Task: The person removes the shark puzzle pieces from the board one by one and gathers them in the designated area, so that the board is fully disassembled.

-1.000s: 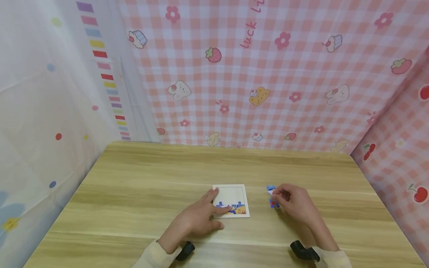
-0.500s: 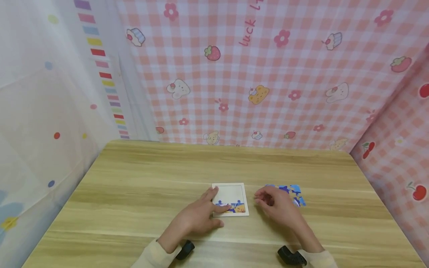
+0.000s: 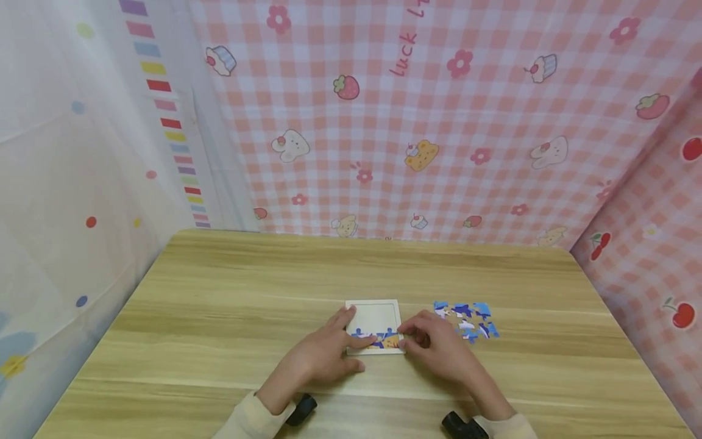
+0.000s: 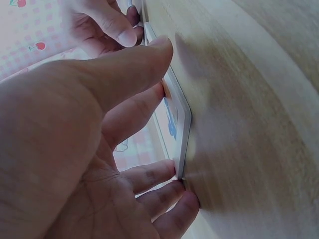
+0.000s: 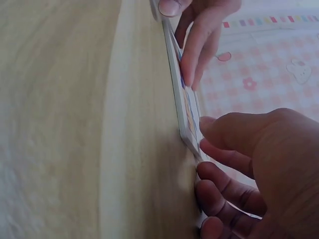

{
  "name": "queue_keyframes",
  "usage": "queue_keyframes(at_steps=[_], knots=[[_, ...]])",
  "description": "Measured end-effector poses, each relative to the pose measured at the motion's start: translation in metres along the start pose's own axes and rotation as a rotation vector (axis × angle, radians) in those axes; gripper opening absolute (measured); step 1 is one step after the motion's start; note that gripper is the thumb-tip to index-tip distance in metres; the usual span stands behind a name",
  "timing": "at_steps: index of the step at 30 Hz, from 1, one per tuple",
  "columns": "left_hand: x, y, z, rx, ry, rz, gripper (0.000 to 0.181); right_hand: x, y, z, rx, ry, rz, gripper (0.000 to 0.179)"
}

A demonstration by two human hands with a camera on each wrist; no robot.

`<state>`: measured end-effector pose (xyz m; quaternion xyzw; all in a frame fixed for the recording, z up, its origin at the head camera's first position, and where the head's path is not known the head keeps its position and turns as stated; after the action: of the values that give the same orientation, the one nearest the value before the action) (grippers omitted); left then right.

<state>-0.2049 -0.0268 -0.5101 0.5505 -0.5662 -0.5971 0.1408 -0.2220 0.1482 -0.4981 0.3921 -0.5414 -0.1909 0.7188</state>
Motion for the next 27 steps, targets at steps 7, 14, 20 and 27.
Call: queue_keyframes(at_steps=[7, 14, 20, 27], knots=[[-0.0006, 0.0006, -0.0004, -0.006, -0.002, 0.007, 0.049, 0.0026, -0.0044, -0.0005, -0.014, -0.012, -0.035, 0.009], [-0.0014, 0.0007, 0.0, -0.012, -0.01, 0.02, 0.049, 0.0041, -0.0059, -0.0003, -0.038, -0.006, -0.049, 0.02], [-0.0011, 0.0006, -0.0002, -0.008, -0.004, 0.017, 0.049, 0.0039, -0.0077, 0.0, -0.041, -0.001, -0.058, 0.016], [-0.0009, 0.0004, 0.0005, -0.011, -0.001, 0.014, 0.049, 0.0012, -0.0073, 0.0007, -0.045, -0.025, -0.011, 0.021]])
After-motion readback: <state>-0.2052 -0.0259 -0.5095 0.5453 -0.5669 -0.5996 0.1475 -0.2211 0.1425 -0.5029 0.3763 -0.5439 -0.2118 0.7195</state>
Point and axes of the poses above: each hand's wrist, its own z-axis towards the middle knuckle, its own y-axis out of the back of the hand, x = y × z, the point moved 10 cm from there along z, towards the middle knuckle
